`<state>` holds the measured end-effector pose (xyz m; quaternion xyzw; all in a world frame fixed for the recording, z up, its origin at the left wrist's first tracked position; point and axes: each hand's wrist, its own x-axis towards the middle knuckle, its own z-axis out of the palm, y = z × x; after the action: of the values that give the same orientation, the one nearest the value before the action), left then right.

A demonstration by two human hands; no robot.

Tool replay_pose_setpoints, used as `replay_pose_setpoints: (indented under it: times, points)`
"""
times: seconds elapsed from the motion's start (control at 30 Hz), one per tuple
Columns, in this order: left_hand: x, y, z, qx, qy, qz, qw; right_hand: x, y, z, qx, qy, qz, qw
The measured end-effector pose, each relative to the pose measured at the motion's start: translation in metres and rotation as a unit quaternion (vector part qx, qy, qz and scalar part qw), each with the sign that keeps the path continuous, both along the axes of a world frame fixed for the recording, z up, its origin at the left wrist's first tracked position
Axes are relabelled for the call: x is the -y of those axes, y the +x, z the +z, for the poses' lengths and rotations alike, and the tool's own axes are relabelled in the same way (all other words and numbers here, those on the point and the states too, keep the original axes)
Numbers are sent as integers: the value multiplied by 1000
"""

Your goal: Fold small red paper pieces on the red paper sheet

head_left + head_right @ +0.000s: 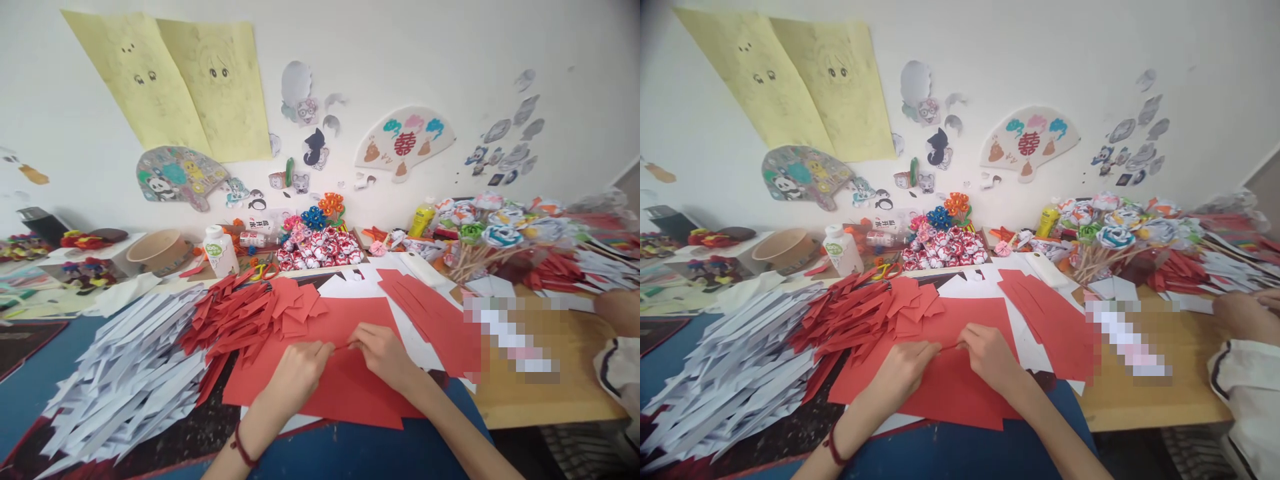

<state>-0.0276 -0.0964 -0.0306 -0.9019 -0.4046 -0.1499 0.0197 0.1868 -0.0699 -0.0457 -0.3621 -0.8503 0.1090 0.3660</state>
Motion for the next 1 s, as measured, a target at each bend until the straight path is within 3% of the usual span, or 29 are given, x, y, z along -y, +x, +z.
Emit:
replay_pose_setpoints:
  times: [0.13, 0.27, 0.4, 0.53, 0.8, 1.0]
  points:
    - [0, -9, 4, 38, 112, -6, 993, -4, -12, 8, -40, -11, -3, 999]
    - [4, -25, 12, 103, 208, -31, 972, 1, -9, 31, -123, -128, 26, 984]
    - [12, -35, 21, 144, 186, -33, 971, 11, -3, 45, -177, -214, 44, 960]
    - [18, -32, 28, 188, 157, -41, 969, 20, -4, 48, -222, -241, 61, 943]
    - [24, -28, 30, 228, 143, -46, 962, 26, -6, 50, -243, -190, 85, 947]
    - [25, -26, 28, 216, 122, -62, 967, 28, -8, 47, -214, -156, 63, 962]
